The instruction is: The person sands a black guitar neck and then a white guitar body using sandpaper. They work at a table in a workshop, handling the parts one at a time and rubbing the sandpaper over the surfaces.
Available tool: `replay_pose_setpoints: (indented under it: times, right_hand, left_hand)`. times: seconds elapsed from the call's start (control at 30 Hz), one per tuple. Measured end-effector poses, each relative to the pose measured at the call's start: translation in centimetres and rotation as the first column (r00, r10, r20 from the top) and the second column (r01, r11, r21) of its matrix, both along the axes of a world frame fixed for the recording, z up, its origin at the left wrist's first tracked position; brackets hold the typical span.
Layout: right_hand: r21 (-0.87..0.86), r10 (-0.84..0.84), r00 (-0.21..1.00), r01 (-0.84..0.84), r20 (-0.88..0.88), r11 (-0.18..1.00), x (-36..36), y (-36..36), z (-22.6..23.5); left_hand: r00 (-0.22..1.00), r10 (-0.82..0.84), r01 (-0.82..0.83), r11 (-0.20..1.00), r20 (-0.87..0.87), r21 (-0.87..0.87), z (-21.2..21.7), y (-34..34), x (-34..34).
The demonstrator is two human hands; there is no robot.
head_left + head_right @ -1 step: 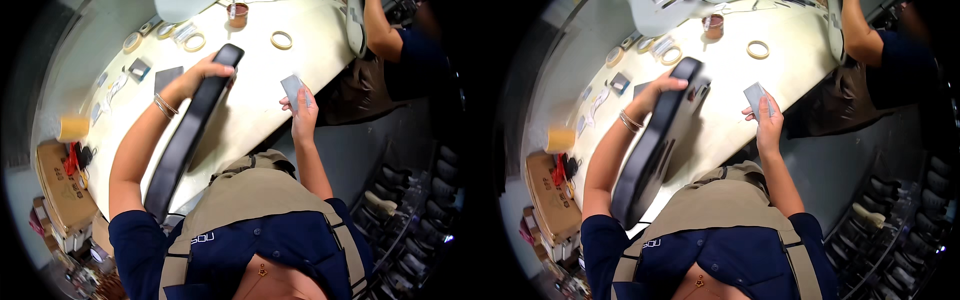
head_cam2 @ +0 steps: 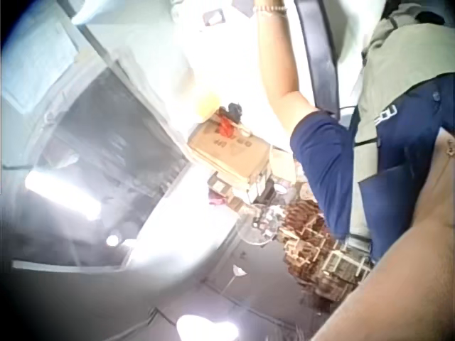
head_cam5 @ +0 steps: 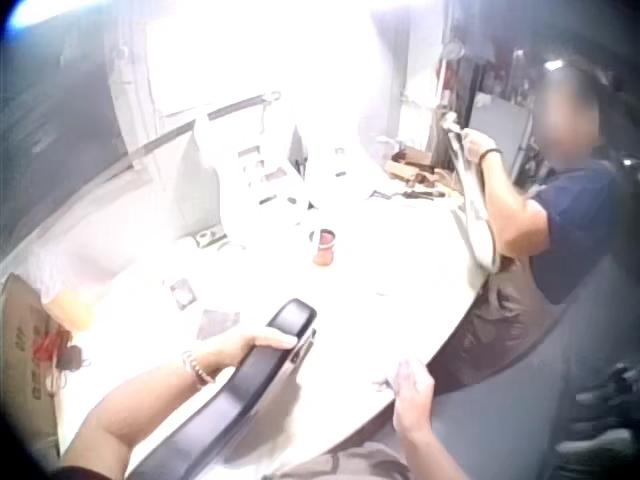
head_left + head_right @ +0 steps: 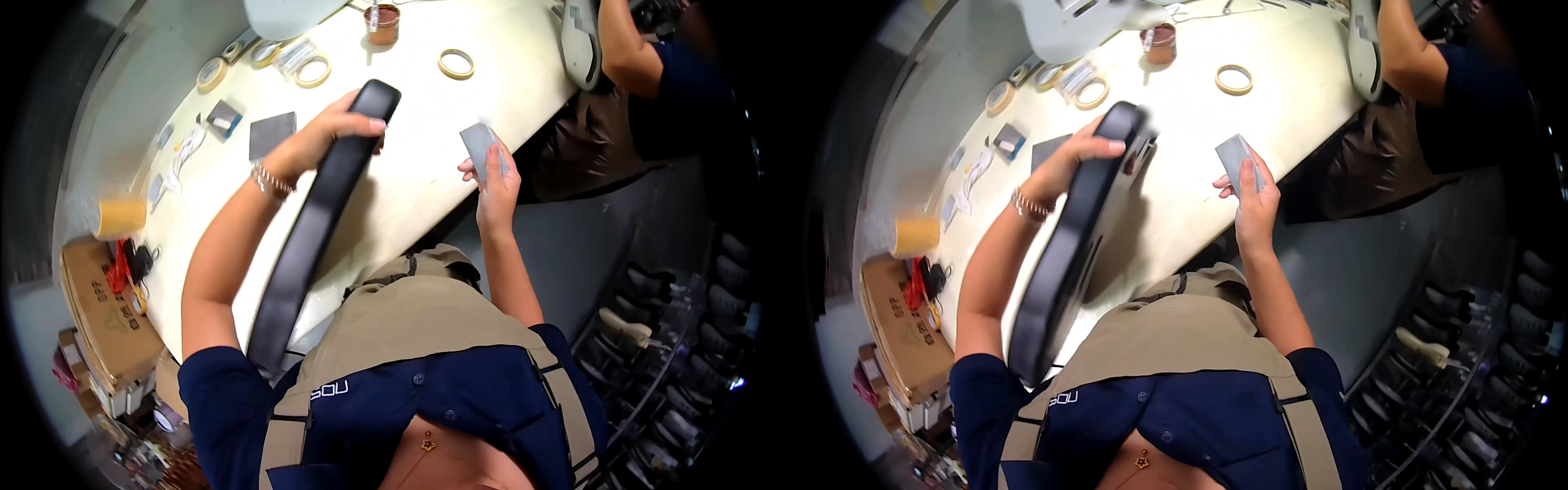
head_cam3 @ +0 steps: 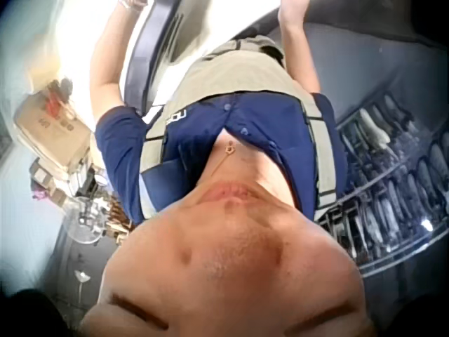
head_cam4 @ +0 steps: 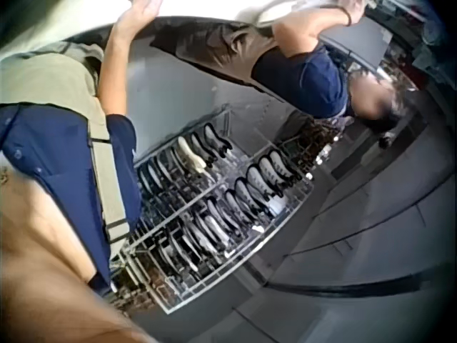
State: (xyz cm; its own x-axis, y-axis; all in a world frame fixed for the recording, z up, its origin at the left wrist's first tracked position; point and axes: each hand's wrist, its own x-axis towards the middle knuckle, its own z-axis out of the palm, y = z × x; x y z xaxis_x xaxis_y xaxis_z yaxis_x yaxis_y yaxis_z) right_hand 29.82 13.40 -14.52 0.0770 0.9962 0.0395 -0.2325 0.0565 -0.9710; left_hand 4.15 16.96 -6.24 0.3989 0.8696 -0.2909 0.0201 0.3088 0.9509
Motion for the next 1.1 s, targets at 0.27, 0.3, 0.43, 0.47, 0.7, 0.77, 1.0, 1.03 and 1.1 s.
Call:
replay_pose_setpoints:
  times: [0.27, 0.3, 0.43, 0.47, 0.7, 0.77, 1.0, 1.03, 1.1]
  right_hand:
    - [0.389, -0.075, 0.934, -0.072, 0.349, 0.919, -1.7, -0.3, 1.1]
    - [0.473, -0.104, 0.909, -0.11, 0.403, 0.874, -2.4, -0.2, 1.8]
    - [0.686, -0.283, 0.775, -0.251, 0.565, 0.682, -4.4, 1.9, 3.6]
    - [0.657, -0.287, 0.718, -0.304, 0.634, 0.69, -5.0, 1.6, 3.5]
    - [0.636, -0.315, 0.634, -0.375, 0.707, 0.674, -5.7, 3.0, 4.5]
    - [0.615, -0.299, 0.634, -0.362, 0.713, 0.701, -6.0, 3.1, 4.5]
    - [0.576, -0.288, 0.605, -0.357, 0.742, 0.736, -5.8, 2.4, 5.3]
    - [0.57, -0.259, 0.638, -0.345, 0.725, 0.746, -6.1, 3.2, 5.2]
    - [0.545, -0.203, 0.68, -0.335, 0.705, 0.768, -6.3, 1.5, 4.9]
  left_hand:
    - [0.993, -0.016, 0.03, 0.993, -0.117, 0.112, -0.8, -1.2, 1.4]
    - [0.994, -0.011, 0.022, 0.994, -0.105, 0.102, -0.7, -1.7, 1.2]
    - [0.999, 0.013, -0.007, 0.993, -0.045, 0.122, -1.4, -2.6, 1.3]
    - [0.998, 0.008, 0.0, 0.993, -0.066, 0.115, -1.2, -2.7, 1.2]
    - [0.984, -0.064, 0.083, 0.99, -0.164, 0.115, -0.8, -2.8, 0.5]
    - [0.989, -0.062, 0.073, 0.994, -0.131, 0.087, -1.0, -3.1, 0.6]
    - [0.994, -0.028, 0.042, 0.991, -0.108, 0.13, -1.4, -3.3, 0.5]
    - [0.995, -0.03, 0.04, 0.993, -0.091, 0.113, -1.4, -3.4, 0.6]
    - [0.997, -0.024, 0.03, 0.995, -0.068, 0.095, -1.5, -3.5, 0.7]
